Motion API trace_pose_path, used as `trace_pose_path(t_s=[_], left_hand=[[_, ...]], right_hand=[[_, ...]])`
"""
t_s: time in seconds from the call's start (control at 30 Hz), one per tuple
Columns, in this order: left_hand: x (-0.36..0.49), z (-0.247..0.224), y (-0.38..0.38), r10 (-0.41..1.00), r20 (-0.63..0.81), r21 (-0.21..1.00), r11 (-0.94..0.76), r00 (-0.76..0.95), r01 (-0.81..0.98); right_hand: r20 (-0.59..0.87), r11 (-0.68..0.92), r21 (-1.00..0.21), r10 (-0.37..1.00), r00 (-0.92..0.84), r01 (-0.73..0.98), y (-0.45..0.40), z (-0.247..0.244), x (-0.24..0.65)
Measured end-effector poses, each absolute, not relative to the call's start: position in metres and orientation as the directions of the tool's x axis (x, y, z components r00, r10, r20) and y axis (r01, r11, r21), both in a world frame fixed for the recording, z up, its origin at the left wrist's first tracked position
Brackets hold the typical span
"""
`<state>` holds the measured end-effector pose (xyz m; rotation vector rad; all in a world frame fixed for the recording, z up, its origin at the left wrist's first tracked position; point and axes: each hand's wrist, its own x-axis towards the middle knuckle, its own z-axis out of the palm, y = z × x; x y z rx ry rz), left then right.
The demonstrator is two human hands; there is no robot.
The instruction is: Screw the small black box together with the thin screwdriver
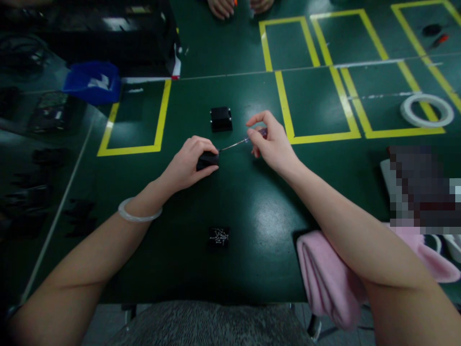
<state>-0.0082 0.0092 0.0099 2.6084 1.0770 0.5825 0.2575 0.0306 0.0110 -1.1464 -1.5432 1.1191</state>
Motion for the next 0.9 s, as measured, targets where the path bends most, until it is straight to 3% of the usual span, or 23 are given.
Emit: trace_pose_path(t_s=[0.9], left_hand=[[-0.0084, 0.0075, 0.0099, 0.717, 0.269, 0.382, -0.692, 0.643, 0.612]], right_hand=[[0.092, 0.116, -0.983, 0.982, -0.167, 0.142, 0.0318, 0.0108, 0.2577]])
